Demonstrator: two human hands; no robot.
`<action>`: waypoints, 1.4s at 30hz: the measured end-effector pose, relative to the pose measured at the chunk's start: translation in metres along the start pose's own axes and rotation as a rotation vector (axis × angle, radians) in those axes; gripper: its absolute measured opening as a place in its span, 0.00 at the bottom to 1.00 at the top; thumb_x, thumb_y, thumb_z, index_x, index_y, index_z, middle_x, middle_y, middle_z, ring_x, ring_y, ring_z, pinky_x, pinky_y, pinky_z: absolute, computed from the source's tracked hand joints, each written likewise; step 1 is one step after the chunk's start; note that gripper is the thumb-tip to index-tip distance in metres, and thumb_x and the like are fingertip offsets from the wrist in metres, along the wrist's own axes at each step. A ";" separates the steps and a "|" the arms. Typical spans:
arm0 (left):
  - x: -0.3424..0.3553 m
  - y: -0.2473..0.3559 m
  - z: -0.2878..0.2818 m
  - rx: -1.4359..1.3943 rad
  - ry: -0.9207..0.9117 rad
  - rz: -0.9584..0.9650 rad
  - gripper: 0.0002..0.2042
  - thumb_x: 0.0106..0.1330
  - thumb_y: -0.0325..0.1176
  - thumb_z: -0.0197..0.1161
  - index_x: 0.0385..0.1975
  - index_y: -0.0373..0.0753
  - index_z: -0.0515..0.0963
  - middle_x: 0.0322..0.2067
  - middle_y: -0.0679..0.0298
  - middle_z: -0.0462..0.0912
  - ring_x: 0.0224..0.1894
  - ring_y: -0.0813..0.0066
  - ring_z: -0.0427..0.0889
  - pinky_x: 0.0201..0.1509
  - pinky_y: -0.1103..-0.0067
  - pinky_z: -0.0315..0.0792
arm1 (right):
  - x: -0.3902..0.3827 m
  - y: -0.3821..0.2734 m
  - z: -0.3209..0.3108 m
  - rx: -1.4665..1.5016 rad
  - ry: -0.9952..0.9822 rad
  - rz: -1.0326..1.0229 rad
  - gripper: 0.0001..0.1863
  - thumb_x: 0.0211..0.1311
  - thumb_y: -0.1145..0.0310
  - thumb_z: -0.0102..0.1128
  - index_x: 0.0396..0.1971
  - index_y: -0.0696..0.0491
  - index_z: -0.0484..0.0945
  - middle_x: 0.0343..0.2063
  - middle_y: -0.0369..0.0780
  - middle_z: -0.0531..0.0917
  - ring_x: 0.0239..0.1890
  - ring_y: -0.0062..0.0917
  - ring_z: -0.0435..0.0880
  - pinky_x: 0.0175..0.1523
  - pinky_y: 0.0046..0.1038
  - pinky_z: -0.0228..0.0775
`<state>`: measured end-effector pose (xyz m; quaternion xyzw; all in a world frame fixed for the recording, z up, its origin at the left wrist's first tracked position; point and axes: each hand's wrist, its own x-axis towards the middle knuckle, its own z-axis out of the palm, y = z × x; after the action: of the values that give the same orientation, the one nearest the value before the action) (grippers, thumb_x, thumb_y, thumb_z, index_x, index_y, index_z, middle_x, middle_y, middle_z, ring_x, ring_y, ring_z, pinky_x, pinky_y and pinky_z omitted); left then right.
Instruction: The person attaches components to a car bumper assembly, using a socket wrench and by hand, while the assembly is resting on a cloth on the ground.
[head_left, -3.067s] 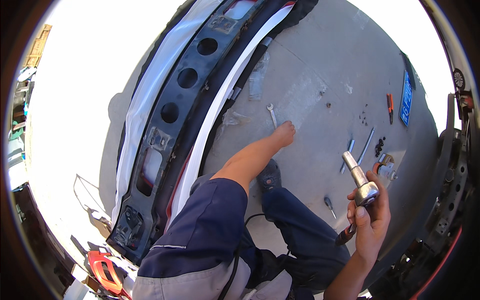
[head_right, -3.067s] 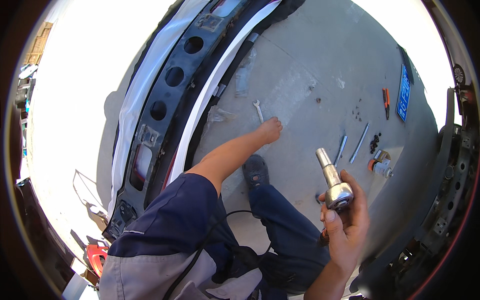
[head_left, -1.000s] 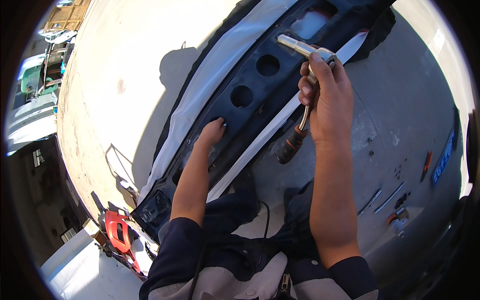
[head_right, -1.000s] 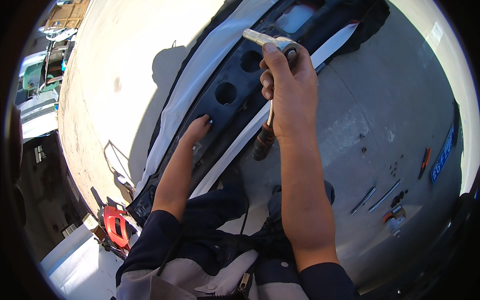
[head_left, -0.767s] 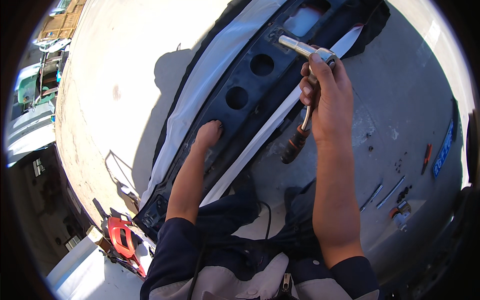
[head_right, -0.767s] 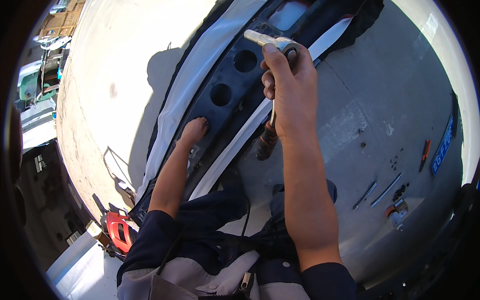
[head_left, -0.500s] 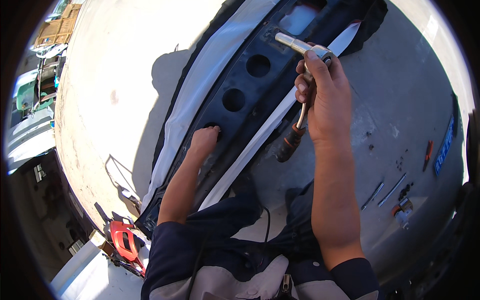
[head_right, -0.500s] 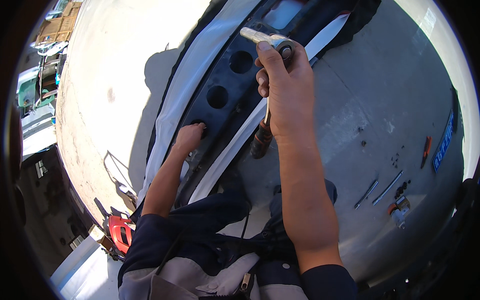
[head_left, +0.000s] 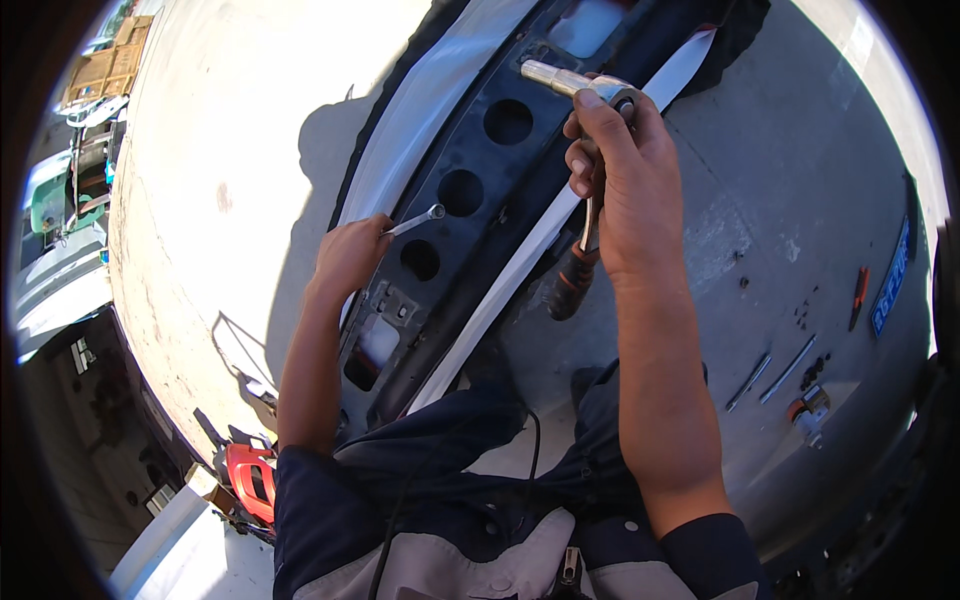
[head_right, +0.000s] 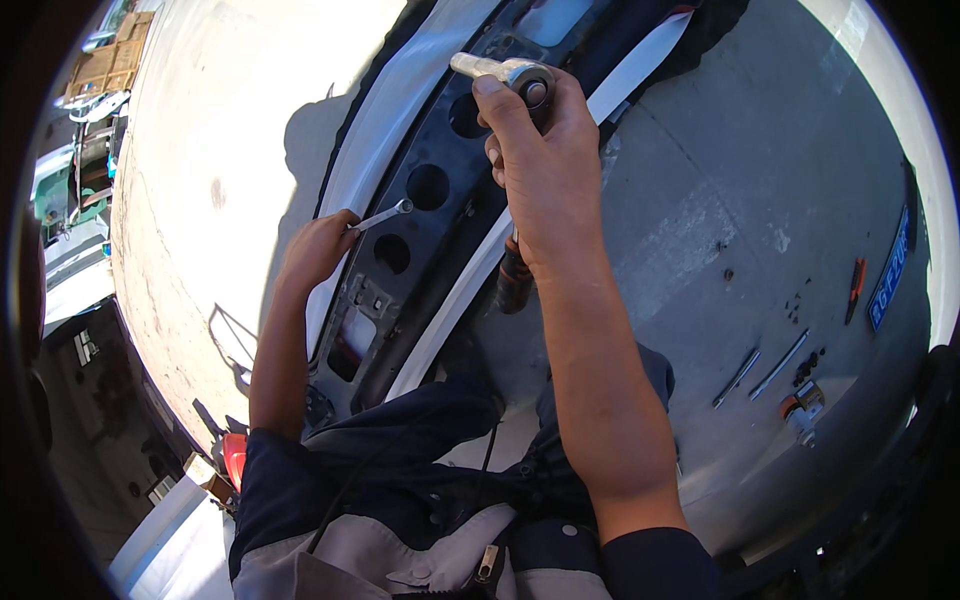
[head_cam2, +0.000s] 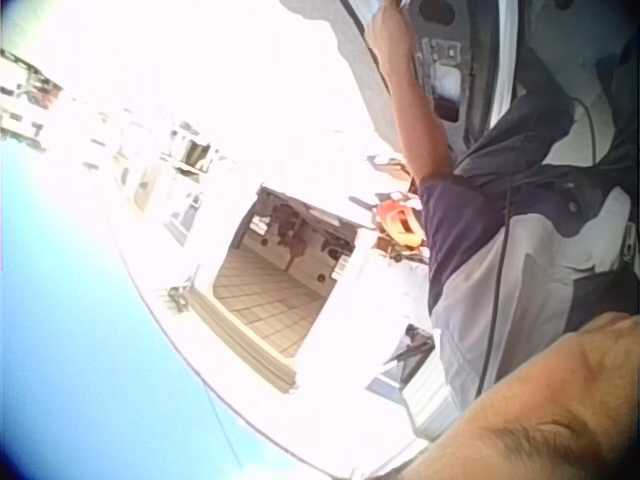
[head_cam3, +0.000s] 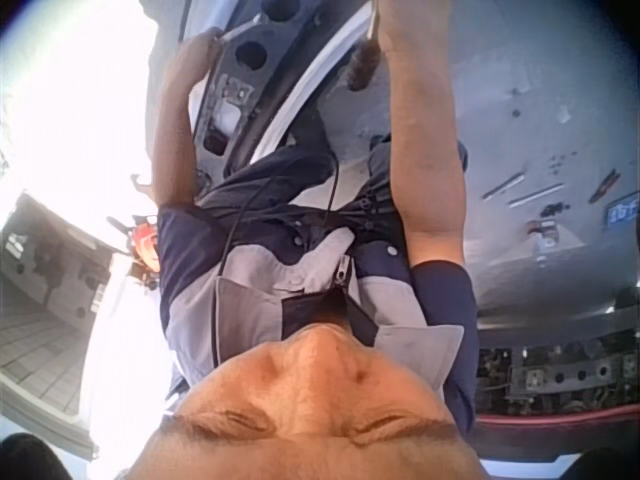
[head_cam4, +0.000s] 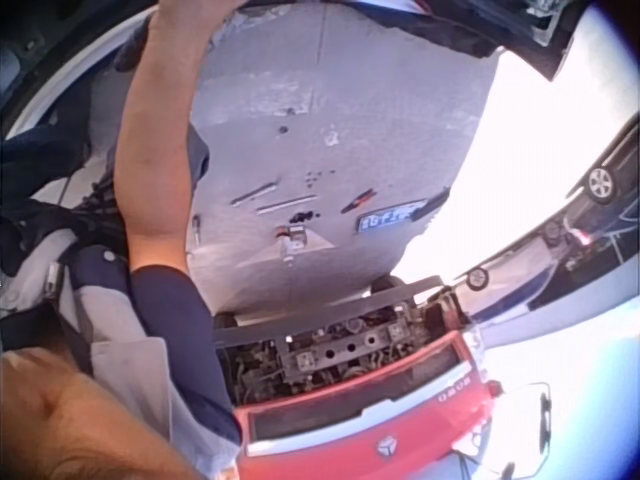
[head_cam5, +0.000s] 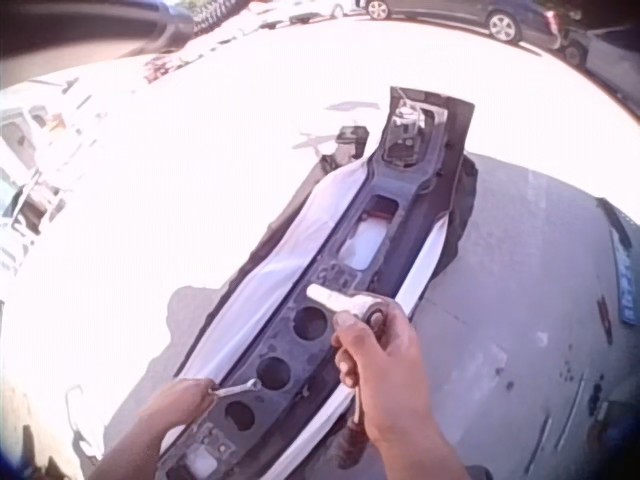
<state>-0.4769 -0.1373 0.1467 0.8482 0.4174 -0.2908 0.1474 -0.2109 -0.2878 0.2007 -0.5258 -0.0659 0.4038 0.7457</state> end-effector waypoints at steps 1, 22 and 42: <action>0.007 0.001 0.003 0.008 0.062 0.049 0.11 0.68 0.33 0.56 0.44 0.39 0.81 0.38 0.54 0.85 0.43 0.55 0.83 0.48 0.65 0.76 | 0.000 0.000 0.000 0.001 0.003 -0.001 0.16 0.63 0.60 0.65 0.42 0.55 0.74 0.28 0.36 0.77 0.23 0.13 0.72 0.25 0.17 0.62; 0.057 0.047 0.070 -0.391 0.321 -0.003 0.11 0.65 0.37 0.63 0.41 0.36 0.80 0.28 0.59 0.84 0.35 0.58 0.84 0.41 0.67 0.75 | -0.004 -0.011 -0.017 -0.040 -0.011 -0.024 0.22 0.63 0.57 0.65 0.49 0.57 0.71 0.27 0.34 0.78 0.24 0.10 0.74 0.25 0.15 0.67; 0.056 0.027 0.026 -1.195 0.905 0.164 0.08 0.77 0.34 0.47 0.41 0.35 0.67 0.32 0.57 0.84 0.38 0.70 0.86 0.38 0.80 0.80 | -0.009 -0.019 -0.021 -0.050 0.044 -0.052 0.19 0.63 0.60 0.65 0.46 0.57 0.74 0.27 0.35 0.77 0.24 0.13 0.72 0.26 0.17 0.63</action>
<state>-0.4378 -0.1321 0.0915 0.6888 0.4594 0.3739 0.4180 -0.1960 -0.3116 0.2110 -0.5509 -0.0734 0.3707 0.7441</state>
